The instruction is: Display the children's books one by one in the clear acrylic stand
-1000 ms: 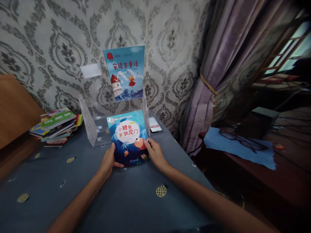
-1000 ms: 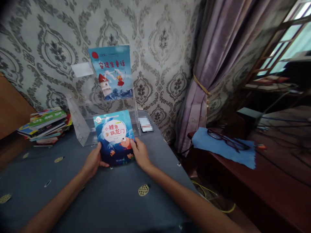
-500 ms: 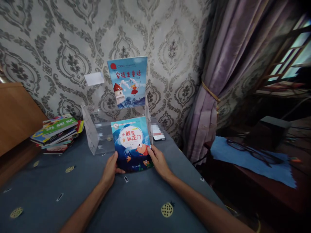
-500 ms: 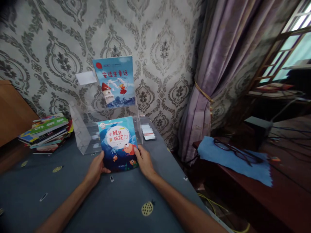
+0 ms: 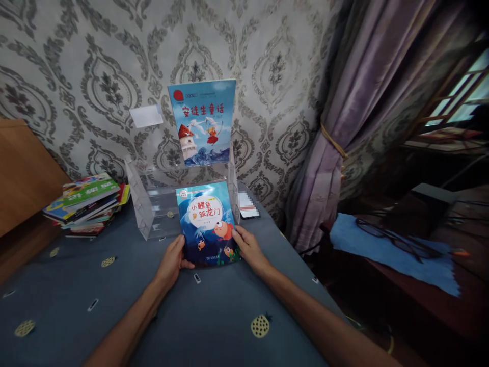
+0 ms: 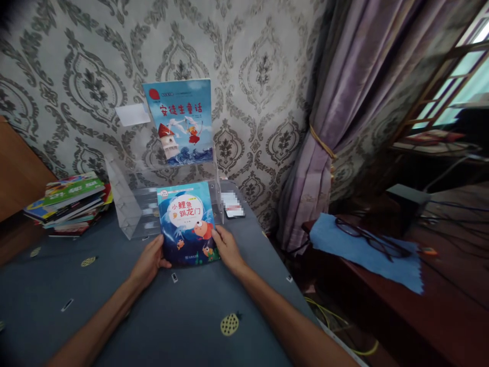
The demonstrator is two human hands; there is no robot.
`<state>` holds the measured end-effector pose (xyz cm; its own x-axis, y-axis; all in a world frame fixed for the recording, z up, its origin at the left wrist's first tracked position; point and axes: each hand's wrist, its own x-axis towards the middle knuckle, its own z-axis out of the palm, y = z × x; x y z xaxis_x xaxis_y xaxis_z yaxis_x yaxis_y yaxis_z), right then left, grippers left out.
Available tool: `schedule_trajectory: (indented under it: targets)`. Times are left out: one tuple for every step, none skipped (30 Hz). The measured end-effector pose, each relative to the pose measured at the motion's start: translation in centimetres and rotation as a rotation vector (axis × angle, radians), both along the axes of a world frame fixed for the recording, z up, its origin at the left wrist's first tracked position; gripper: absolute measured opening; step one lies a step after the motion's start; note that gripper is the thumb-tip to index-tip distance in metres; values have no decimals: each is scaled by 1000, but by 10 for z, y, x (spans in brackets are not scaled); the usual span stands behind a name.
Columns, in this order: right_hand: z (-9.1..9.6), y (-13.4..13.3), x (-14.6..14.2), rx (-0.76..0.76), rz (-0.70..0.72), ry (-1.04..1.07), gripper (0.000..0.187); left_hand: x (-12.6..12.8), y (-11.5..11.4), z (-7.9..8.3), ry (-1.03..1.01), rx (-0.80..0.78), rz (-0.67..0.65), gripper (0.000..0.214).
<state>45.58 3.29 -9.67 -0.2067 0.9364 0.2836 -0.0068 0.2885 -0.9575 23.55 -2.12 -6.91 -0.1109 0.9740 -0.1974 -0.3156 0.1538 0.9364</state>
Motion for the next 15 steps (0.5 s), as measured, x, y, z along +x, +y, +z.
schedule_trajectory:
  targets:
    - [1,-1,0,-36,14,22,45,0,0,0,-1,3,-4,29]
    - [3,-3,0,-73,29,43,45,-1,0,0,0,6,-6,29]
    - [4,-5,1,-110,46,61,45,-1,0,-1,1,8,-9,28]
    - [6,-7,1,-140,60,79,46,-2,1,-2,4,10,-14,28]
    - [8,-8,2,-165,75,94,46,-3,1,-3,7,11,-20,27]
    - [9,-10,2,-188,89,108,48,-4,1,-4,9,16,-29,27]
    - [11,-11,2,-207,101,124,49,-5,2,-5,9,24,-37,28]
    - [11,-12,3,-225,114,135,50,-6,2,-6,9,32,-44,28]
    - [12,-12,3,-240,124,142,52,-7,3,-7,10,39,-51,30]
    - [12,-13,4,-249,130,141,53,-7,3,-7,11,45,-58,31]
    - [12,-12,4,-249,131,130,53,-7,3,-7,12,49,-64,33]
    - [11,-12,5,-240,125,113,54,-7,3,-8,16,48,-66,35]
    - [11,-11,6,-224,118,91,53,-7,3,-8,22,43,-64,37]
    - [10,-10,6,-205,109,70,53,-6,3,-7,34,39,-59,38]
    - [10,-9,7,-185,98,53,52,-5,2,-7,49,35,-54,39]
